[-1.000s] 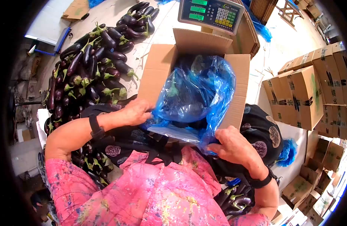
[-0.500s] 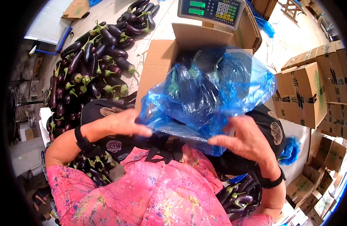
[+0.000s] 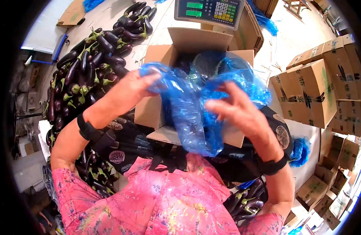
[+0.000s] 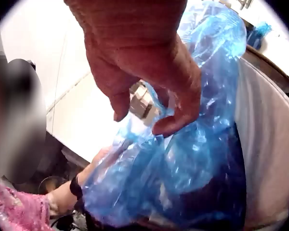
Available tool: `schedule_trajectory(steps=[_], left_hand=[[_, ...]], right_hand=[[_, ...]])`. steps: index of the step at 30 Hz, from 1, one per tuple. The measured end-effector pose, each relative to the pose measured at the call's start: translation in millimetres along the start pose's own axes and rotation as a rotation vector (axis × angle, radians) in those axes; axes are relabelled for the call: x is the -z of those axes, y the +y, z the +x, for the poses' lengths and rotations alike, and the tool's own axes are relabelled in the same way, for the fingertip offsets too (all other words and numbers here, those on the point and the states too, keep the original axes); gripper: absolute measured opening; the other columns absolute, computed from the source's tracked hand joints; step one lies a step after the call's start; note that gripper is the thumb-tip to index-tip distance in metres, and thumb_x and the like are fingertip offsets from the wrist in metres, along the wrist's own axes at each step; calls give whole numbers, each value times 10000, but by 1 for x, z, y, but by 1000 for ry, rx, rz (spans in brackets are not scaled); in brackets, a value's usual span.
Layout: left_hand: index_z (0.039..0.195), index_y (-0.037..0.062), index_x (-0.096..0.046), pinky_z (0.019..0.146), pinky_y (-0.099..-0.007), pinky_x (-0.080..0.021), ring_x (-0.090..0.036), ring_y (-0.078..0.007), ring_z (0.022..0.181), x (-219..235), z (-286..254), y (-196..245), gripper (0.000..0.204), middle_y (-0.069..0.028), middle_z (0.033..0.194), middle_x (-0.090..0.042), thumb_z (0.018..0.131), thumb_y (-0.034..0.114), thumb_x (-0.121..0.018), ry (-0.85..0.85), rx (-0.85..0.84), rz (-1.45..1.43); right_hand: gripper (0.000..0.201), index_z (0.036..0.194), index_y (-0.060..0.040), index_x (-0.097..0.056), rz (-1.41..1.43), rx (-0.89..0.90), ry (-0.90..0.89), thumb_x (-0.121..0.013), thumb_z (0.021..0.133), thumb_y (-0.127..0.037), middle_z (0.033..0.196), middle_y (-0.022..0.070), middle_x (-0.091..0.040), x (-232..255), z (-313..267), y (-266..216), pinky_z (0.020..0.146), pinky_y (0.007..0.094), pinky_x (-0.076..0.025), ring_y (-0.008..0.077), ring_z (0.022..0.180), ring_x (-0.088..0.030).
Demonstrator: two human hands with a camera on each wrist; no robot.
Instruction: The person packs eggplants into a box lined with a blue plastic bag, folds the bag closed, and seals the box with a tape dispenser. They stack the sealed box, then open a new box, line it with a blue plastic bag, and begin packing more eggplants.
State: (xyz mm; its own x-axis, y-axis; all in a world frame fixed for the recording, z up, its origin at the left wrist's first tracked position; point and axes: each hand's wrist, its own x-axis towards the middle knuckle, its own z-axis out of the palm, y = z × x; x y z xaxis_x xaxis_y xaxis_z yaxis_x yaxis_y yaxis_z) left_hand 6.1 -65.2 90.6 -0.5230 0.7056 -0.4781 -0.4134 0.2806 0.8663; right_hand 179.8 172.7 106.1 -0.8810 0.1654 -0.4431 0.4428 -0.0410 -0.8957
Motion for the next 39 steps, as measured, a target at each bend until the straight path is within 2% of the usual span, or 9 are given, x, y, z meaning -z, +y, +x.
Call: schedule_trajectory(steps=[7,14,17,21,22,27,33,34,39], left_hand=[[815,37,-627,680,-459,-510,-656,-391,731,-78,18,58,259,-189,773,-672,866,281,-697,-313,-466,1576],[1078,62,-618,841,-457,-547,-655,-367,936,-110,103,8,399,-137,1016,-640,775,263,-782,-58,-1126,1097],[1083,86,-660,824,-493,-555,-651,-437,967,-102,134,-5,325,-170,1060,-664,760,97,-700,-436,-578,1511],[975,53,-689,785,-500,-546,-655,-445,917,-9,140,-10,274,-187,914,-665,715,-13,-632,-332,-472,1559],[972,48,-683,773,-499,-540,-655,-442,903,11,121,-6,278,-183,896,-666,708,-24,-631,-328,-511,1490],[919,60,-681,740,-494,-548,-665,-418,885,8,58,-8,234,-190,876,-700,693,13,-647,-334,-541,1389],[851,62,-668,604,-488,-535,-662,-387,651,-67,71,-59,183,-189,689,-637,669,81,-656,-608,-617,1471],[850,65,-669,618,-485,-537,-668,-381,677,-73,76,-62,174,-187,713,-646,677,83,-655,-546,-690,1408],[843,74,-669,745,-465,-550,-689,-345,842,-60,139,-69,88,-166,818,-684,762,100,-647,-287,-972,1368]], right_hand=[[403,1273,-54,-594,111,365,-214,-724,924,-207,1154,67,-662,-53,42,48,896,318,-498,146,1015,-587],[322,1200,-33,-634,-211,376,-164,-668,917,-183,1129,200,-687,-77,46,82,916,456,-487,331,1053,-646],[225,1118,-49,-639,-453,322,-428,-613,921,-153,1104,252,-663,-63,37,64,888,493,-495,451,1058,-611],[158,1053,-64,-673,-363,230,-175,-610,936,-150,957,234,-687,-28,25,31,817,471,-525,434,919,-656],[148,1099,-50,-655,-411,94,-193,-609,992,-140,909,23,-657,-12,39,42,777,313,-512,112,832,-595],[114,1050,-69,-676,339,-209,125,-609,969,-115,906,14,-672,-1,89,47,710,328,-539,136,786,-640],[191,1062,-8,-675,-366,-151,161,-647,918,-129,815,87,-690,-11,189,75,670,369,-529,185,741,-652],[440,1153,61,-665,-458,-147,164,-650,814,-219,1073,276,-704,-14,177,52,923,411,-524,400,1047,-680],[535,1286,21,-615,-409,58,103,-714,884,-316,1206,216,-676,-13,173,24,950,367,-511,293,1123,-651]])
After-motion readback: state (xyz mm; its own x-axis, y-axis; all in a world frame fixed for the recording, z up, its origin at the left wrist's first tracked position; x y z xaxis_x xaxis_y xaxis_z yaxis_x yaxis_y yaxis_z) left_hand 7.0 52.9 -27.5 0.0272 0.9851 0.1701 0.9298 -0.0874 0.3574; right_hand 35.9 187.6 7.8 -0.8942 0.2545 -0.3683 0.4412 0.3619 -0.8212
